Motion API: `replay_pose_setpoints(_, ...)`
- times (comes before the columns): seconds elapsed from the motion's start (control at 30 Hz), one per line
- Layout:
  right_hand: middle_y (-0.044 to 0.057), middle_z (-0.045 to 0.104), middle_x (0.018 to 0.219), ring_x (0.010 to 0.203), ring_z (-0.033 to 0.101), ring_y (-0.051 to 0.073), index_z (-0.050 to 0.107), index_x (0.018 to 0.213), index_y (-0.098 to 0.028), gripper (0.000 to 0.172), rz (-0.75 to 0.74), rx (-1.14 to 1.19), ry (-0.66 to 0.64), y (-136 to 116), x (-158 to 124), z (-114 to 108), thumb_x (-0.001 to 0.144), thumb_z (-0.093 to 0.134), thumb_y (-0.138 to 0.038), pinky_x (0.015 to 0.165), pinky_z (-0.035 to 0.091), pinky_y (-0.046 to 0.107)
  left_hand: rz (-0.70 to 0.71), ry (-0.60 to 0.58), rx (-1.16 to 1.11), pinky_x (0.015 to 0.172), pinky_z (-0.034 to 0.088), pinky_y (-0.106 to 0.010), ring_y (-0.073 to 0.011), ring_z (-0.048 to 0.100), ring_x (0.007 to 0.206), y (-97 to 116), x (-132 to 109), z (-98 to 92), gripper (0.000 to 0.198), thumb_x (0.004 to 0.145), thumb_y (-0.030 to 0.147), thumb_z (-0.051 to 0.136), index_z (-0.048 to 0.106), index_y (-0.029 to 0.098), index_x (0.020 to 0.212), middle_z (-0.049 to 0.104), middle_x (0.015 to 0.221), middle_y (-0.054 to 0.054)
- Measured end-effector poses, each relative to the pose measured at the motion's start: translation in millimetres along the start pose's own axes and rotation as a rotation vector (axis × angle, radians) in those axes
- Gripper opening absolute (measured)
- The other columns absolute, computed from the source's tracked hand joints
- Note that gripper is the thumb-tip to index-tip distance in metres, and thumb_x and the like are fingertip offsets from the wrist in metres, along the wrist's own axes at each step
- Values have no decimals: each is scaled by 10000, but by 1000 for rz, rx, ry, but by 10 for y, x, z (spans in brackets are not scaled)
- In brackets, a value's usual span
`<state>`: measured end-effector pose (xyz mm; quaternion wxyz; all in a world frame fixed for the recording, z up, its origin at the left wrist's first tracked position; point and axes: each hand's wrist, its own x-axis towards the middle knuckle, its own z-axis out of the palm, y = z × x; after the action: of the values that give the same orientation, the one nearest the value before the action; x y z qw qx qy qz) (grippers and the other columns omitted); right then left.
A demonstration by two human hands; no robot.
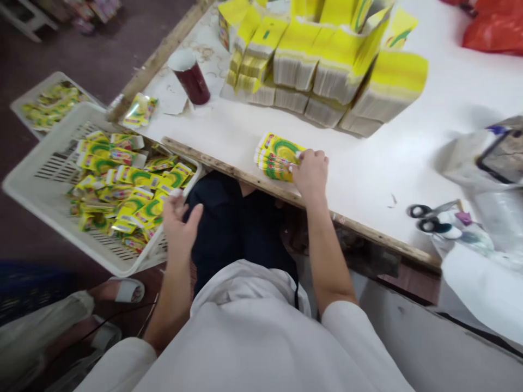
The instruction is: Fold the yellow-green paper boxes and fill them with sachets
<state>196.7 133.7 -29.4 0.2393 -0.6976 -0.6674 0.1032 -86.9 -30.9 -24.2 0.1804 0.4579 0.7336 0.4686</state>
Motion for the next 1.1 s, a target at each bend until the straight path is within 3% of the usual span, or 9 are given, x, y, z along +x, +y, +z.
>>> replay_pose_setpoints(0.27,167,666,915,876,638,298,509,946,-196,392,156,2,37,-76,-35,-76,675,789,-236,803,481,443,12,-280,-210,960,532,-393,-241,603,1178,225,-199,123,478,833,391,689,527,213,1246,597,1288,-129)
replay_pose_setpoints(0.4,125,667,908,726,650,212,472,976,-245,373,90,343,279,-144,-255,-328,712,733,-220,686,509,376,17,-443,-481,978,519,-444,-299,576,1231,198,-242,170,756,724,627,724,480,204,1301,569,1337,-175)
replay_pose_setpoints(0.47,104,658,923,728,642,205,488,949,-267,334,-21,511,262,-258,-468,-442,732,737,-315,651,509,367,14,-484,-623,992,511,-469,-324,543,1277,205,-267,245,943,665,815,608,401,217,1365,517,1406,-192)
replay_pose_setpoints(0.6,29,610,828,668,589,185,531,872,-254,210,-221,797,-367,-615,-1037,-356,809,693,-371,608,501,344,-64,-353,-701,942,540,-502,-332,494,1324,381,-333,411,1061,626,984,249,295,284,1422,492,1429,-153)
replay_pose_setpoints(0.67,-4,566,786,667,563,166,503,866,-249,169,-247,929,-527,-771,-1305,-205,863,647,-338,615,499,312,-102,-316,-752,902,552,-512,-341,543,1255,515,-356,445,989,667,963,205,411,267,1338,591,1284,-143)
replay_pose_setpoints(0.77,-8,550,827,700,554,153,486,901,-248,136,-216,1060,-461,-907,-1577,-55,882,617,-277,636,493,282,-182,-247,-807,873,556,-492,-324,639,1058,669,-348,443,848,738,909,167,568,212,1005,654,978,-132)
replay_pose_setpoints(0.87,-5,552,836,723,553,148,495,909,-240,153,-210,1028,-449,-959,-1680,-54,850,635,-223,660,489,271,-273,-46,-929,860,557,-444,-270,664,889,724,-321,439,742,774,869,217,546,204,789,620,816,-94)
replay_pose_setpoints(1.0,-12,561,792,674,552,135,495,863,-227,153,-196,1006,-523,-958,-1667,-94,820,642,-218,636,493,259,-336,-29,-1099,807,565,-396,-260,681,874,690,-351,453,661,798,788,430,645,169,883,671,836,-89)
replay_pose_setpoints(1.1,-15,570,750,623,538,132,482,806,-225,194,-153,915,-478,-919,-1634,-89,792,674,-248,583,475,252,-297,-77,-984,832,568,-398,-279,679,982,621,-410,463,701,806,797,428,658,189,1068,710,997,-106)
